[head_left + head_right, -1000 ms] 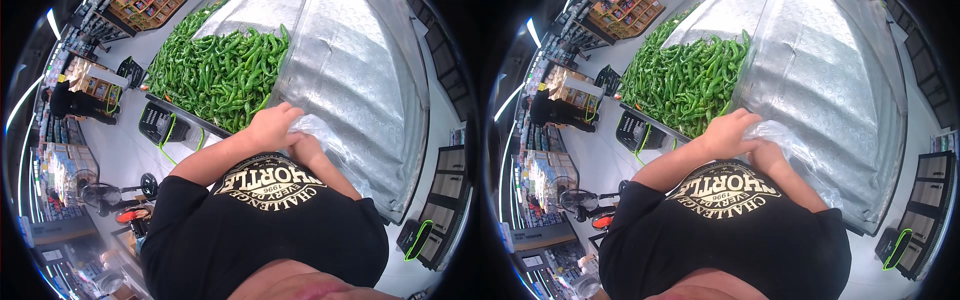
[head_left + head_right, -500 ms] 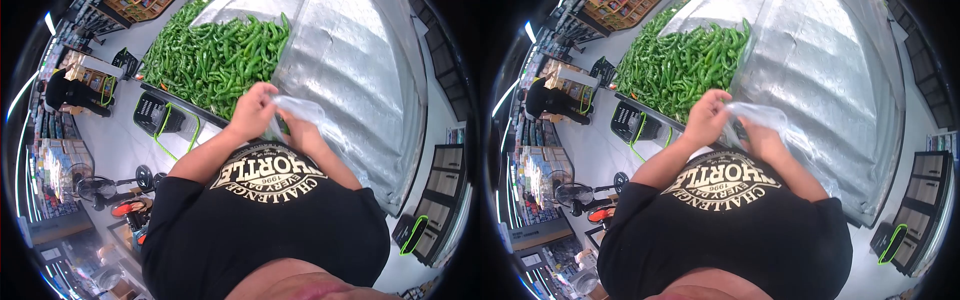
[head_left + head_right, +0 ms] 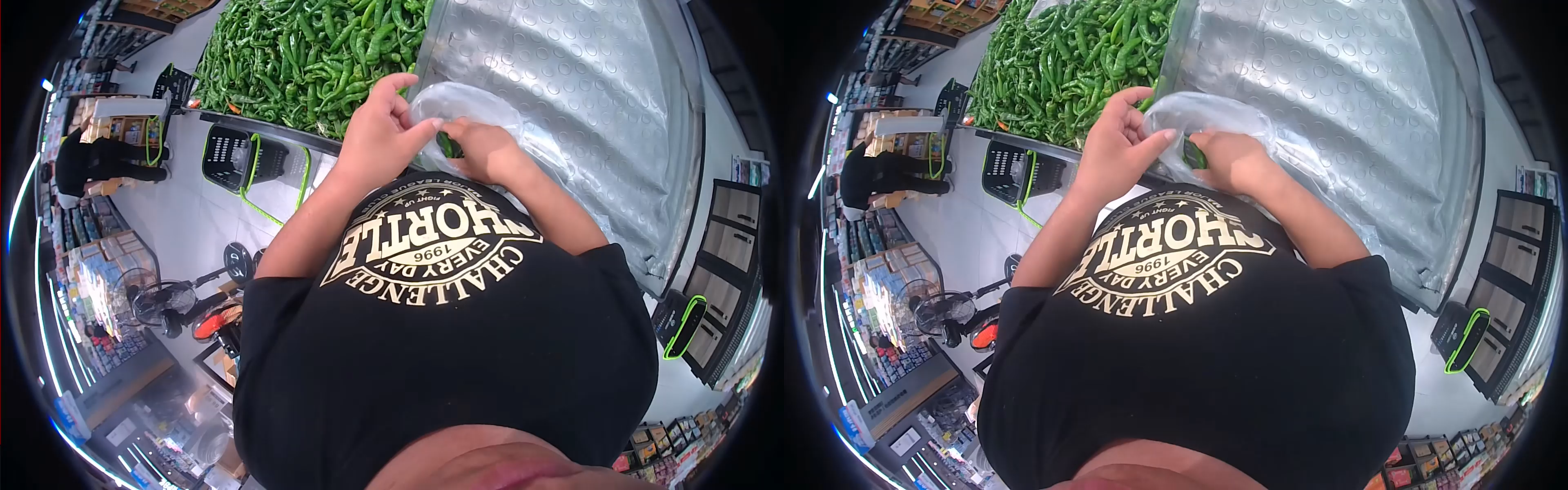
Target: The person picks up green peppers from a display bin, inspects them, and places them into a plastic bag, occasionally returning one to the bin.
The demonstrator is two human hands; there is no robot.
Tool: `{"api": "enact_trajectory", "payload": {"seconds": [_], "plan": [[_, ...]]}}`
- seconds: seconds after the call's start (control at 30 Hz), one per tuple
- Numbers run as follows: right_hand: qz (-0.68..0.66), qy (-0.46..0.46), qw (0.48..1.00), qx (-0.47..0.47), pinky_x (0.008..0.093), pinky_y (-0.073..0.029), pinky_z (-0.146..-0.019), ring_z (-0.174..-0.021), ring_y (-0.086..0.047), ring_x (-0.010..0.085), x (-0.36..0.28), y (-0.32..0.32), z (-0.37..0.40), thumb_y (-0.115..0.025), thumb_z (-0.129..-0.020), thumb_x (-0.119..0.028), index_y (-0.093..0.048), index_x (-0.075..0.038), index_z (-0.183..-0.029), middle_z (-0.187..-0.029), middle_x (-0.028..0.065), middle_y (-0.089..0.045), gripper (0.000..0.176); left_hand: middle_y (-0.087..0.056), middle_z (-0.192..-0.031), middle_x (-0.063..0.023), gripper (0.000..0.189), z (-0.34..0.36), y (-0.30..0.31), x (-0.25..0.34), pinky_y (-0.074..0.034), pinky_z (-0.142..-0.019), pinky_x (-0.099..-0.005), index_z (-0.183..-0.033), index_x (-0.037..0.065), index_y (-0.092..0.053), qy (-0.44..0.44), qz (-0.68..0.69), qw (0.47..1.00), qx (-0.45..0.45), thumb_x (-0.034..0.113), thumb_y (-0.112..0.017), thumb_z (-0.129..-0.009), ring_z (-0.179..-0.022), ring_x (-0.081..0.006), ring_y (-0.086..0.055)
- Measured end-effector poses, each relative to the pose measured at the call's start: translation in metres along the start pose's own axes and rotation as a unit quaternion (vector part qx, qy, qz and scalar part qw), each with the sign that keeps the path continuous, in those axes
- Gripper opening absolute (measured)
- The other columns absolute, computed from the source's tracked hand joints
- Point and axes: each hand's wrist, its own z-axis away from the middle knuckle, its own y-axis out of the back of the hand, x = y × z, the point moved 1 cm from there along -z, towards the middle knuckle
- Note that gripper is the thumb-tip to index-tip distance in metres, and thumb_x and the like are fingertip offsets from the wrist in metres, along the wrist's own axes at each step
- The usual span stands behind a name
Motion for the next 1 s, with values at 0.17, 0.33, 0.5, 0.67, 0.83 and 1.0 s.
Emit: {"api": "enact_trajectory", "payload": {"seconds": [0.17, 0.33, 0.5, 0.67, 0.83, 1.0], "plan": [[-0.021, 0.008, 1.0, -0.016, 0.043, -0.05, -0.088, -0.106, -0.062, 0.0342, -0.003, 0.0, -0.003, -0.068, -0.085, -0.025, -0.056, -0.009, -0.119, -0.111, 0.0137, -0.066, 0.039, -0.058, -0.08, 0.0018, 0.058, 0.004, -0.004, 0.003, -0.045, -0.06, -0.0187, -0.133, -0.001, -0.045, 0.011, -0.011, 0.999, -0.05, 0.009, -0.074, -0.084, -0.067, -0.0027, -0.051], [-0.02, 0.007, 0.998, -0.063, 0.0438, -0.05, -0.086, -0.104, -0.063, 0.0349, 0.0, -0.01, -0.015, -0.067, -0.084, -0.023, -0.057, -0.009, -0.117, -0.108, 0.0138, -0.067, 0.037, -0.06, -0.084, 0.0007, 0.055, 0.006, -0.008, 0.002, -0.045, -0.06, -0.0191, -0.132, -0.002, -0.045, 0.031, 0.0, 0.998, -0.057, 0.006, -0.072, -0.085, -0.067, -0.0022, -0.05], [-0.083, 0.033, 0.994, -0.065, 0.0436, -0.05, -0.084, -0.101, -0.064, 0.0352, -0.001, -0.011, -0.016, -0.065, -0.085, -0.023, -0.057, -0.011, -0.118, -0.108, 0.0136, -0.068, 0.037, -0.061, -0.091, -0.0002, 0.051, 0.005, -0.01, 0.005, -0.045, -0.061, -0.019, -0.131, -0.001, -0.046, 0.038, 0.017, 0.996, -0.078, 0.003, -0.068, -0.086, -0.068, -0.0016, -0.051], [-0.133, 0.032, 0.987, -0.082, 0.0423, -0.05, -0.085, -0.101, -0.064, 0.0349, 0.008, -0.026, -0.023, -0.062, -0.085, -0.028, -0.055, -0.015, -0.127, -0.107, 0.0156, -0.068, 0.045, -0.062, -0.092, 0.0001, 0.047, 0.005, -0.009, 0.007, -0.045, -0.063, -0.0192, -0.129, 0.0, -0.047, 0.025, 0.002, 0.997, -0.079, 0.003, -0.066, -0.086, -0.07, -0.0018, -0.051], [-0.138, 0.045, 0.988, -0.06, 0.0428, -0.049, -0.086, -0.102, -0.064, 0.0357, 0.01, -0.033, -0.026, -0.06, -0.086, -0.027, -0.059, -0.013, -0.124, -0.109, 0.0176, -0.067, 0.04, -0.063, -0.094, -0.0016, 0.047, 0.006, -0.007, 0.003, -0.045, -0.063, -0.0197, -0.13, 0.0, -0.046, 0.029, 0.016, 0.996, -0.082, 0.002, -0.065, -0.086, -0.071, -0.0024, -0.052], [-0.126, 0.037, 0.988, -0.083, 0.043, -0.049, -0.086, -0.103, -0.063, 0.0368, 0.01, -0.033, -0.031, -0.058, -0.087, -0.02, -0.062, -0.011, -0.119, -0.108, 0.0188, -0.068, 0.034, -0.064, -0.093, -0.0019, 0.048, 0.007, -0.007, 0.004, -0.045, -0.062, -0.0199, -0.129, 0.0, -0.046, 0.026, 0.017, 0.997, -0.076, 0.002, -0.065, -0.086, -0.07, -0.0027, -0.052]]}}
